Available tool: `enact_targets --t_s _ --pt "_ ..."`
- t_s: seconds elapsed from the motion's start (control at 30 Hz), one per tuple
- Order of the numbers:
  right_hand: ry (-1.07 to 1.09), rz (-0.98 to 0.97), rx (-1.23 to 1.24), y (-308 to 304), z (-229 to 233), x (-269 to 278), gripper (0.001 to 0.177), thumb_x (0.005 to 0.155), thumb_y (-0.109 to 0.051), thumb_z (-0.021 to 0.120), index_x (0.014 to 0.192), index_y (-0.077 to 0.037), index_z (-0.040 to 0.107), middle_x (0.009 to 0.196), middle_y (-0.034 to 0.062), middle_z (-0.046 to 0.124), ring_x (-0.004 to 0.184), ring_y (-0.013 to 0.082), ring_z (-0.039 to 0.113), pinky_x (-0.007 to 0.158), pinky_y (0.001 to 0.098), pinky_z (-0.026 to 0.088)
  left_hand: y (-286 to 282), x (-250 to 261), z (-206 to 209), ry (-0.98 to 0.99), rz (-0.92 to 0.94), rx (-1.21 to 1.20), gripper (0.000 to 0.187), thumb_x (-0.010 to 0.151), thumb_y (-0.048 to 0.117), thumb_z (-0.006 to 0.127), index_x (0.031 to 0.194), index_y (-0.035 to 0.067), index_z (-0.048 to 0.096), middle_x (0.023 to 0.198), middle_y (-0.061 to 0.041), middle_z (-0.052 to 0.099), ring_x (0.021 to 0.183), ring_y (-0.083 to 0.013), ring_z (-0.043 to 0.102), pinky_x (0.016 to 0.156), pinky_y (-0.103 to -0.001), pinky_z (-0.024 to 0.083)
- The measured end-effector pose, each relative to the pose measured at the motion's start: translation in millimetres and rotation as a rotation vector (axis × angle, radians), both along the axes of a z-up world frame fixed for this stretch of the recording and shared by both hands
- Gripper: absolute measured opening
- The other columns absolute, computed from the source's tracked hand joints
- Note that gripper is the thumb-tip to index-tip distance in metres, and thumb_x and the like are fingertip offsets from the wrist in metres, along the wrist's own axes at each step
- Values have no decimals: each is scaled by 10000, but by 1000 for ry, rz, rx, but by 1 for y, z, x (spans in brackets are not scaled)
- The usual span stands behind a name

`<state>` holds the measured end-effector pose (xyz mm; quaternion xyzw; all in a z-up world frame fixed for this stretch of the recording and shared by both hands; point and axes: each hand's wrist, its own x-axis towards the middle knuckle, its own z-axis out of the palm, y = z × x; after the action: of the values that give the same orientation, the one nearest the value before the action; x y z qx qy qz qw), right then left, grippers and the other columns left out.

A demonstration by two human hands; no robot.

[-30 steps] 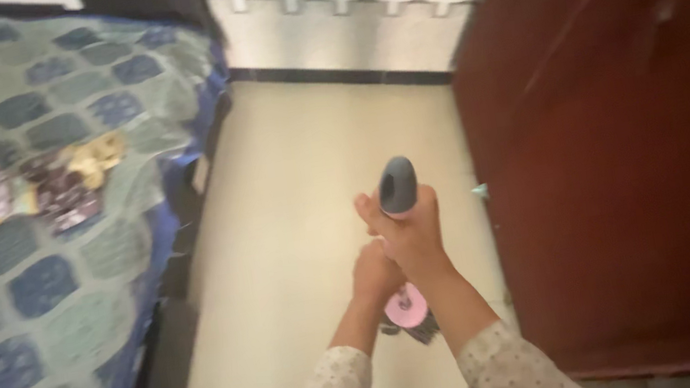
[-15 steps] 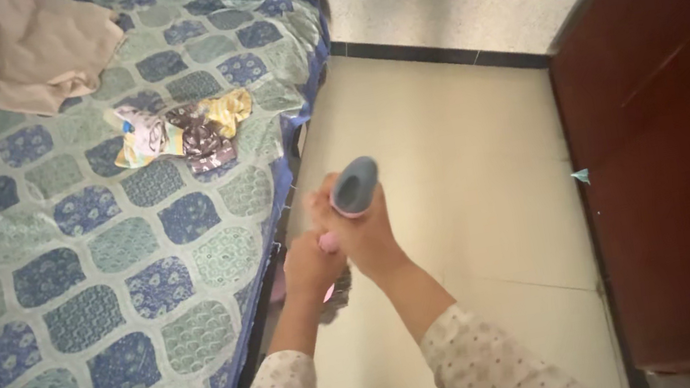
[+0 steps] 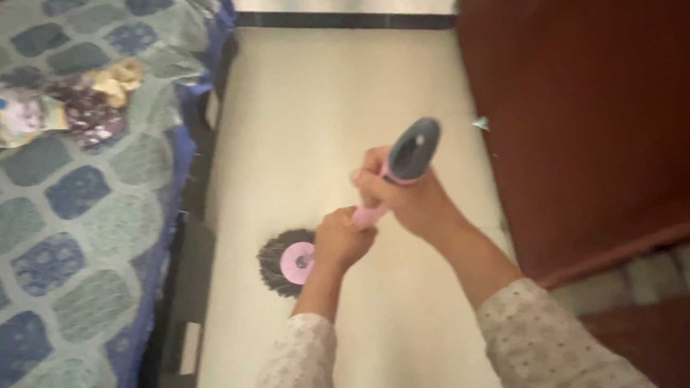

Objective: The person mops the floor using a spin mop, cleaning around furniture and then rinsing the mop head in a bucket.

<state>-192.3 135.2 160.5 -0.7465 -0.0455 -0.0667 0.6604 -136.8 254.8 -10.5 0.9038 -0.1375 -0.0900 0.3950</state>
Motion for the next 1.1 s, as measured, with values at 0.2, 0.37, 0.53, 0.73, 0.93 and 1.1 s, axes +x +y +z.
enact_targets --t_s 0.2,0.37,0.53,0.73,0.93,1.1 --pt "24 -191 45 -174 6 -147 199 901 -102 690 733 -70 588 667 8 606 629 90 563 594 267 457 -194 -136 6 -70 -229 -52 262 754 299 722 934 113 761 963 -172 751 949 -398 702 845 -497 554" --pt "113 -378 -30 -267 20 -248 209 891 -101 706 714 -56 605 664 26 628 640 103 592 623 274 471 -296 -239 31 207 -319 -117 367 714 303 748 1037 129 767 1012 -194 747 983 -380 715 868 -448 571" --pt "192 -429 -49 -280 21 -295 209 877 -102 705 698 -66 602 635 10 617 590 97 592 559 268 462 -329 -301 24 205 -348 -298 529 729 247 748 1237 129 659 1043 -209 731 1027 -397 688 871 -460 552" --pt "-34 -386 267 -212 5 -295 270 920 -74 713 694 -66 565 578 8 569 472 91 539 430 264 419 -284 -305 20 214 -312 -325 525 727 238 740 1240 160 663 1020 -189 742 993 -407 694 840 -478 554" --pt "-28 -514 235 -91 3 -256 231 856 -39 740 731 -102 556 658 -42 551 509 47 487 417 250 344 -183 -251 -3 16 -301 -170 327 801 348 714 1028 111 717 938 -203 745 910 -436 701 800 -514 561" --pt "-176 -287 242 12 3 -221 315 904 -39 747 704 -82 508 638 -18 528 528 61 475 465 247 381 -61 -212 13 -56 -184 -108 257 861 310 619 964 105 734 931 -205 748 908 -434 707 796 -521 561"
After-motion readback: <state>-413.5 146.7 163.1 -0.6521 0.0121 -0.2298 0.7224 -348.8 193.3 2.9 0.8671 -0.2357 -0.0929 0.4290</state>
